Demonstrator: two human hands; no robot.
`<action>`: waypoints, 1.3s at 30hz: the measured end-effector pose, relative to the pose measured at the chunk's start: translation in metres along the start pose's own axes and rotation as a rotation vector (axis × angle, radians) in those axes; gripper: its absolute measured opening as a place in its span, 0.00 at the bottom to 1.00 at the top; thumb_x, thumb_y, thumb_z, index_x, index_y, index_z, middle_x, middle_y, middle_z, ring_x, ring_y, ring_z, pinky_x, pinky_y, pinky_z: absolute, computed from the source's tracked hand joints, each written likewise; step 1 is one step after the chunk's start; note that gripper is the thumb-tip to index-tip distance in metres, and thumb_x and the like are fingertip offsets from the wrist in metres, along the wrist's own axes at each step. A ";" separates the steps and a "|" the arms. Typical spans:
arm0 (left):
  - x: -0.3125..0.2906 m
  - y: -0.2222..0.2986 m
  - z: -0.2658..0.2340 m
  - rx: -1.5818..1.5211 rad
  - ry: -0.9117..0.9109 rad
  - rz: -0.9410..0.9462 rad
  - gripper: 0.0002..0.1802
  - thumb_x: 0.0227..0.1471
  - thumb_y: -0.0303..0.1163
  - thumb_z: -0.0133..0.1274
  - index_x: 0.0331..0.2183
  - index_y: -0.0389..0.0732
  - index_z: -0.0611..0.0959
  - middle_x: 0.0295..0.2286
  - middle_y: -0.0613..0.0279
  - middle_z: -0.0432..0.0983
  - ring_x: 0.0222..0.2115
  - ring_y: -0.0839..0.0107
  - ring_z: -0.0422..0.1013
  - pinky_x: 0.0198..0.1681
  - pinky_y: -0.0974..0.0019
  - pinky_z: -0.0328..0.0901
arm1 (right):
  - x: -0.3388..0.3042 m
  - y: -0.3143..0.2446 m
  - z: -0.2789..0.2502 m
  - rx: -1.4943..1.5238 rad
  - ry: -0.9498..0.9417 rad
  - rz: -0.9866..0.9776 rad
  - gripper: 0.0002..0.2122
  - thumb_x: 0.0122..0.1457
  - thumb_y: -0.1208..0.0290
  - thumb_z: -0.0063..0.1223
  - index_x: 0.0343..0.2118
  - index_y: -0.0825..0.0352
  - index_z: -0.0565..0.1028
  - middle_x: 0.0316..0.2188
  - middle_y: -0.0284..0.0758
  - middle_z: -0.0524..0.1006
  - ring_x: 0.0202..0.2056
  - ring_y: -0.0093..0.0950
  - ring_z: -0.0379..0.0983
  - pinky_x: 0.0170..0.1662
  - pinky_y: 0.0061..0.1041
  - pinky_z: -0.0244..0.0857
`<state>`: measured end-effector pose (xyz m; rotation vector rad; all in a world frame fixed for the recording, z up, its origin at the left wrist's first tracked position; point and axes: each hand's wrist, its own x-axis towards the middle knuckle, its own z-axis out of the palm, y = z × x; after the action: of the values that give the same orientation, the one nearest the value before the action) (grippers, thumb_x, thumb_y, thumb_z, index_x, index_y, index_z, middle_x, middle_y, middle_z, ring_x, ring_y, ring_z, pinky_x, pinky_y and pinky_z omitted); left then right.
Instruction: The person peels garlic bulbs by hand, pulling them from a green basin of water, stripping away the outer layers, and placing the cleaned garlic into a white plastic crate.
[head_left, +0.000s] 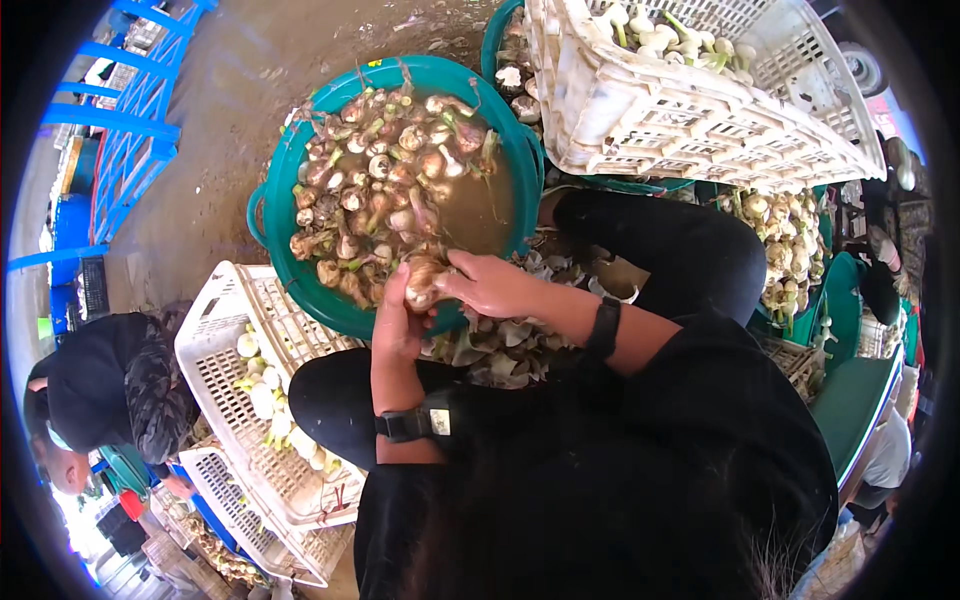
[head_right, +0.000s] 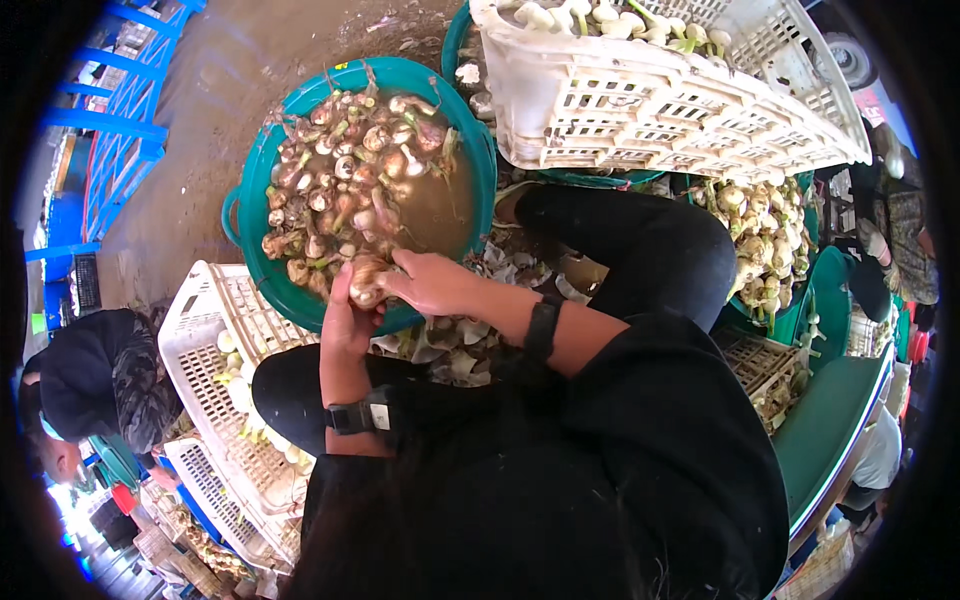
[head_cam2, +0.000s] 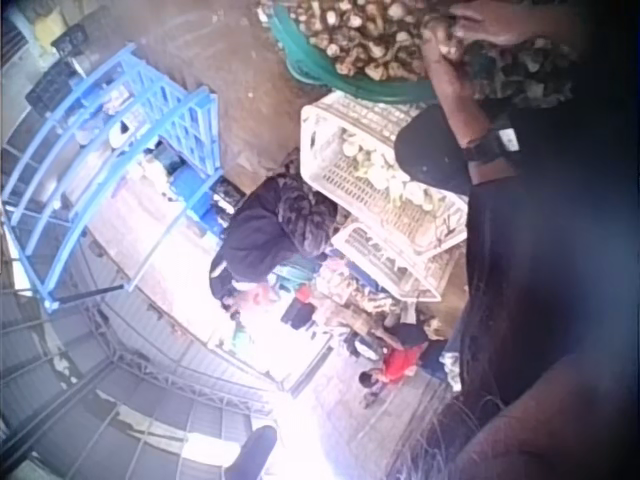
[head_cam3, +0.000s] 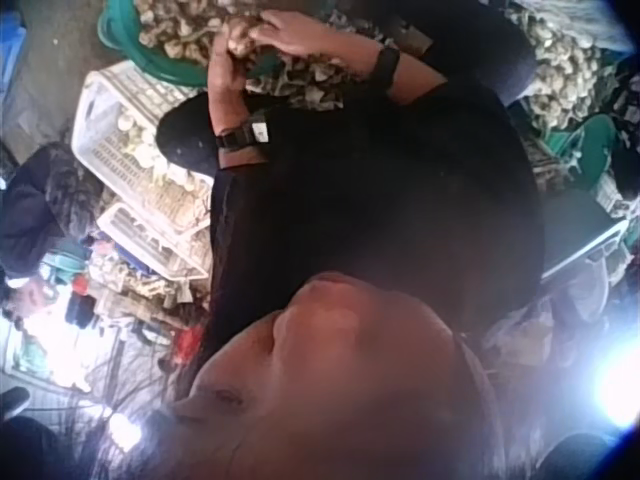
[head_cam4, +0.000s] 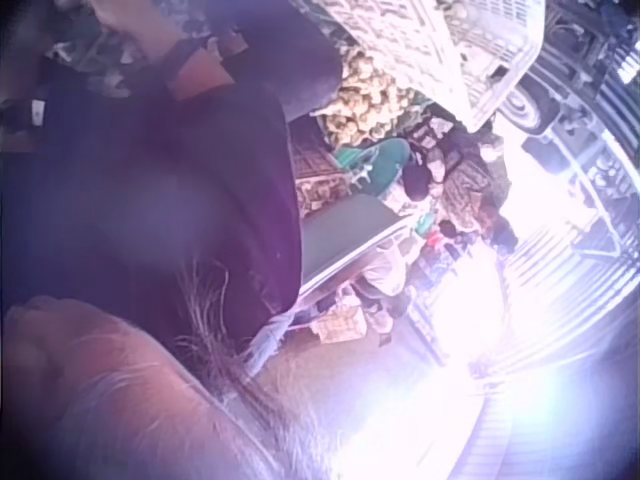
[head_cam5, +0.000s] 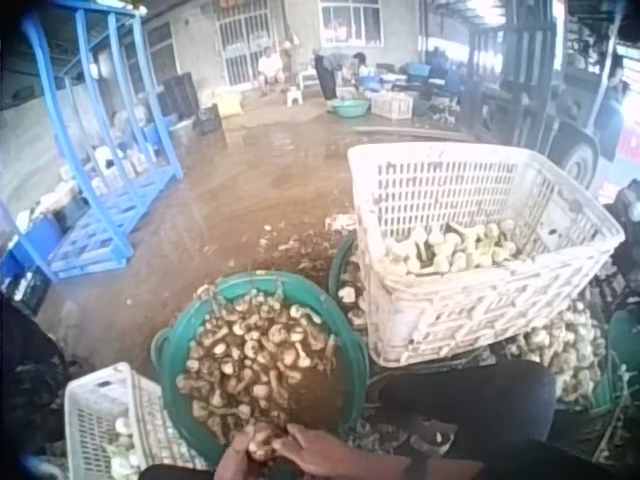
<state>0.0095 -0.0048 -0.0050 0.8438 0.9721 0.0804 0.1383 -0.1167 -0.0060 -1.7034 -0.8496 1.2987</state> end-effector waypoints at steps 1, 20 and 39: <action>-0.003 0.003 0.006 0.076 0.004 0.024 0.27 0.44 0.58 0.45 0.37 0.47 0.73 0.25 0.69 0.71 0.22 0.76 0.64 0.21 0.74 0.55 | -0.002 0.001 -0.001 -0.165 0.143 -0.189 0.12 0.55 0.64 0.40 0.29 0.70 0.64 0.19 0.46 0.71 0.24 0.43 0.70 0.27 0.37 0.63; -0.028 -0.006 0.031 0.782 -0.079 0.811 0.50 0.28 0.26 0.64 0.53 0.36 0.55 0.46 0.58 0.58 0.47 0.70 0.57 0.51 0.67 0.54 | -0.005 0.006 -0.010 0.781 0.083 0.181 0.17 0.55 0.58 0.44 0.35 0.70 0.72 0.31 0.34 0.73 0.30 0.23 0.70 0.29 0.27 0.65; -0.049 0.004 0.037 1.359 -0.108 0.767 0.38 0.31 0.25 0.60 0.49 0.43 0.67 0.41 0.43 0.63 0.41 0.51 0.63 0.45 0.58 0.59 | 0.015 0.027 -0.012 0.555 0.150 0.383 0.12 0.55 0.66 0.43 0.30 0.71 0.73 0.25 0.37 0.74 0.26 0.29 0.72 0.28 0.31 0.65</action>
<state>0.0102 -0.0449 0.0416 2.4178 0.4427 0.0165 0.1545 -0.1178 -0.0348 -1.5176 -0.0489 1.4619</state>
